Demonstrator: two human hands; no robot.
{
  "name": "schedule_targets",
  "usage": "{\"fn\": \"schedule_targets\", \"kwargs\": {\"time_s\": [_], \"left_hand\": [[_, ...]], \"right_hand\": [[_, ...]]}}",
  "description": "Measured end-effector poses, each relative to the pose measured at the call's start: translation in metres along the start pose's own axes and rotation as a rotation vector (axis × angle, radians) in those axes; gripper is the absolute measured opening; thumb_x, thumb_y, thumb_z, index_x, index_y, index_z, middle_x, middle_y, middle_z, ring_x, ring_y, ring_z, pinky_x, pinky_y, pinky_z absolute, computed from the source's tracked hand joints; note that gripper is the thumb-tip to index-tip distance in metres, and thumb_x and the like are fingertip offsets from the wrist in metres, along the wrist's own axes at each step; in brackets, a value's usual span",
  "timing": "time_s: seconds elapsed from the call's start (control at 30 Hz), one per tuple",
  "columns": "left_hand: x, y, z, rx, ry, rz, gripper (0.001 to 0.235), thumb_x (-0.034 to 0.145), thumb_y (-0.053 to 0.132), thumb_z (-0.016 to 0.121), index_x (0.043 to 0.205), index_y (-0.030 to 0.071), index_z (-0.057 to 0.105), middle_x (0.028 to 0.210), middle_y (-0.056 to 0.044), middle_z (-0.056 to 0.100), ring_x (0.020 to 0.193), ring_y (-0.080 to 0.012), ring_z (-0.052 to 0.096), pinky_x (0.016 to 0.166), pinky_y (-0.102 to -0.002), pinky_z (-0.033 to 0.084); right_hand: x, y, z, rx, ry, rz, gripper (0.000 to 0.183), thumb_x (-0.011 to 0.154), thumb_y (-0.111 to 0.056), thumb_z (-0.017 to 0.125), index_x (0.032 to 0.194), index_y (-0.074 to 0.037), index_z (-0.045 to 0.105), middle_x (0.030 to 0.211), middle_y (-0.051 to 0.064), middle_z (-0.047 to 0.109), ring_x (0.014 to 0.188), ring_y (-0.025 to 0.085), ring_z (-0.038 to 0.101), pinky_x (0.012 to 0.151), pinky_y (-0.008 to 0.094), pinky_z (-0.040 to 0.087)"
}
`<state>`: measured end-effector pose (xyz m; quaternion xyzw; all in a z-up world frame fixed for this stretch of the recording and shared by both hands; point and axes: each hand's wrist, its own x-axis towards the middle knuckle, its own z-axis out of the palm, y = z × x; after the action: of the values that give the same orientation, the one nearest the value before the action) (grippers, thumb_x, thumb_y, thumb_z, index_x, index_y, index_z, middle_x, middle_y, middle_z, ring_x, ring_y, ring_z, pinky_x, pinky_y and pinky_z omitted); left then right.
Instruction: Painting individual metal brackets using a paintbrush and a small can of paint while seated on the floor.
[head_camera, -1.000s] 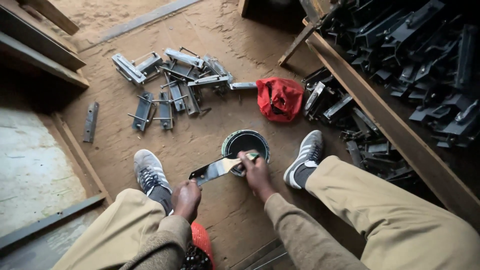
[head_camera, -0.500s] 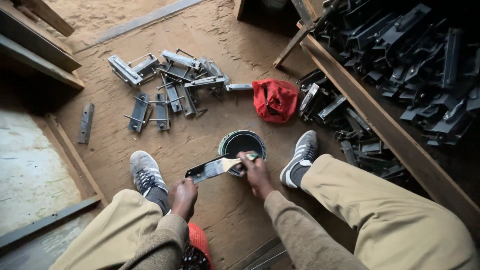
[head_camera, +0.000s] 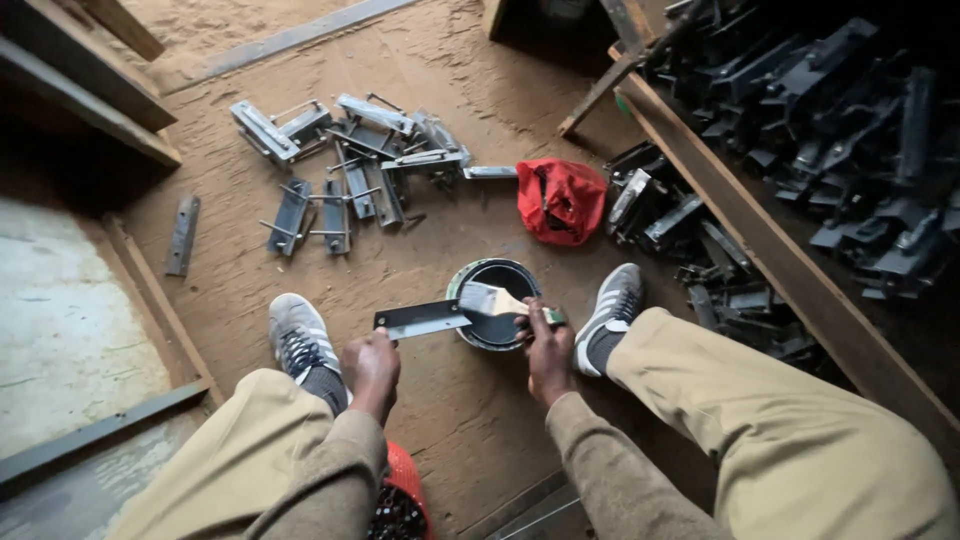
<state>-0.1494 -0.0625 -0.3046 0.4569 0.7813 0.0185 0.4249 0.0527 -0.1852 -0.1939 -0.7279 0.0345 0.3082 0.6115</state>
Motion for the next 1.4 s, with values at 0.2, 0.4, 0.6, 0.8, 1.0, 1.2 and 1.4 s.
{"fn": "schedule_targets", "kwargs": {"time_s": [0.2,0.4,0.6,0.8,1.0,1.2,1.4], "left_hand": [[0.016,-0.032,0.028,0.582,0.417,0.932,0.016,0.082,0.011,0.067,0.079,-0.003,0.073,0.071,-0.018,0.065,0.069,-0.041,0.072,0.059,-0.049,0.06],[-0.005,-0.011,0.013,0.449,0.506,1.02,0.022,0.09,0.013,0.064,0.077,-0.004,0.072,0.063,-0.022,0.059,0.061,-0.0421,0.068,0.055,-0.048,0.059],[-0.034,0.048,-0.025,-0.001,-0.009,0.157,0.043,0.095,0.035,0.051,0.077,0.004,0.075,0.088,-0.024,0.074,0.103,-0.0463,0.069,0.089,-0.054,0.054],[-0.031,0.045,-0.022,-0.044,0.017,0.171,0.042,0.095,0.035,0.052,0.076,0.004,0.073,0.089,-0.023,0.074,0.105,-0.0441,0.068,0.09,-0.054,0.053],[-0.048,0.061,-0.037,-0.034,0.003,0.186,0.041,0.095,0.03,0.053,0.078,-0.001,0.073,0.092,-0.027,0.072,0.105,-0.0458,0.068,0.092,-0.055,0.051],[-0.057,0.067,-0.042,-0.039,0.026,0.189,0.039,0.094,0.031,0.052,0.074,0.003,0.072,0.086,-0.022,0.073,0.101,-0.0438,0.069,0.088,-0.052,0.054],[-0.055,0.065,-0.036,-0.033,0.067,0.187,0.04,0.094,0.032,0.054,0.07,0.004,0.072,0.085,-0.024,0.073,0.099,-0.0449,0.069,0.086,-0.053,0.053]], "right_hand": [[-0.029,0.025,0.042,-0.019,-0.227,-0.026,0.023,0.1,-0.024,0.064,0.115,-0.009,0.073,0.081,0.015,0.077,0.058,0.014,0.07,0.042,0.015,0.038],[-0.042,0.031,0.075,0.014,-0.341,-0.063,0.02,0.1,-0.018,0.065,0.116,-0.008,0.073,0.083,0.015,0.077,0.058,0.012,0.07,0.051,0.016,0.042],[0.003,0.065,0.043,-0.208,-0.181,-0.144,0.016,0.094,-0.021,0.074,0.108,-0.014,0.078,0.079,0.012,0.077,0.053,0.012,0.066,0.053,0.019,0.05],[-0.032,0.026,0.061,-0.102,-0.143,-0.159,0.016,0.097,-0.022,0.072,0.109,-0.014,0.077,0.079,0.013,0.075,0.053,0.014,0.065,0.055,0.022,0.053],[-0.041,0.02,0.084,-0.144,-0.209,-0.126,0.014,0.095,-0.017,0.072,0.106,-0.01,0.077,0.075,0.011,0.074,0.052,0.013,0.064,0.056,0.025,0.054],[-0.009,0.043,0.006,-0.325,0.035,-0.101,0.014,0.094,-0.026,0.074,0.103,-0.016,0.079,0.071,0.01,0.072,0.051,0.014,0.061,0.054,0.026,0.051],[-0.023,0.008,0.018,-0.525,0.231,-0.237,0.014,0.097,-0.029,0.069,0.106,-0.022,0.077,0.082,0.005,0.076,0.073,0.02,0.071,0.074,0.033,0.056]]}}
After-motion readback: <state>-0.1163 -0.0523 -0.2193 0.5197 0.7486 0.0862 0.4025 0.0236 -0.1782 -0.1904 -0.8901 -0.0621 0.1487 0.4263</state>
